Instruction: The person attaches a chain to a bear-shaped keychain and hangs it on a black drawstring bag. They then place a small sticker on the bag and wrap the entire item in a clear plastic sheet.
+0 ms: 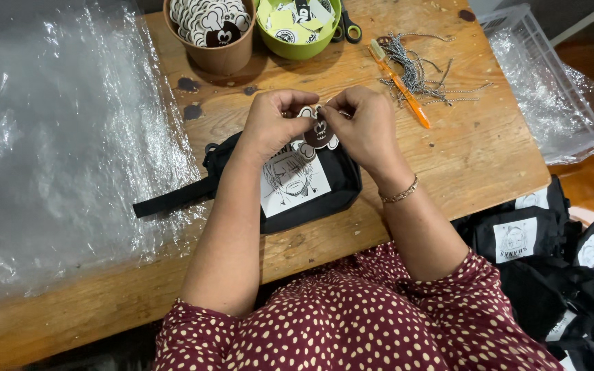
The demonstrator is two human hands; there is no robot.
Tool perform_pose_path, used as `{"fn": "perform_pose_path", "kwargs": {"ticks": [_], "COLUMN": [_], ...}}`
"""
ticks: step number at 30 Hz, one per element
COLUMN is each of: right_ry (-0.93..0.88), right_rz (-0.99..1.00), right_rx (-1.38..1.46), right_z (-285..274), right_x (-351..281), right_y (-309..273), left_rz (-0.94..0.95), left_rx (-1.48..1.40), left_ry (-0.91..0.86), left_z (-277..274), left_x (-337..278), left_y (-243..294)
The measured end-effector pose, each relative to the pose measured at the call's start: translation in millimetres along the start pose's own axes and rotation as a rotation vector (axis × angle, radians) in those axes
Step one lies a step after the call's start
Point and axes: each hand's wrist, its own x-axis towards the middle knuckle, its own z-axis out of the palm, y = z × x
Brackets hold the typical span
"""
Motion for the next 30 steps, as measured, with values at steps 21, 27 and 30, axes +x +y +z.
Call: {"fn": "perform_pose_path", "kwargs": {"ticks": [21, 27, 30], "right_ry": [0.055, 0.029, 0.008], "right_rz": [-0.076, -0.021, 0.049], "right_rx": [-0.126, -0.032, 0.052], "right_z": [9.9, 14.0, 12.2], "right_x": [-1.7, 6.4, 7.5], "right_y": [-2.8, 9.7, 8.3], "left_rz": [0.050, 0.037, 0.024], "left_rx": [0.129, 0.080, 0.024], "left_ry": [0.041, 0.006, -0.009], "left_z": [-0.3, -1.9, 1.5], "left_x": [6.5, 8.9, 5.6], "left_y": [-13.3, -18.7, -15.1]}}
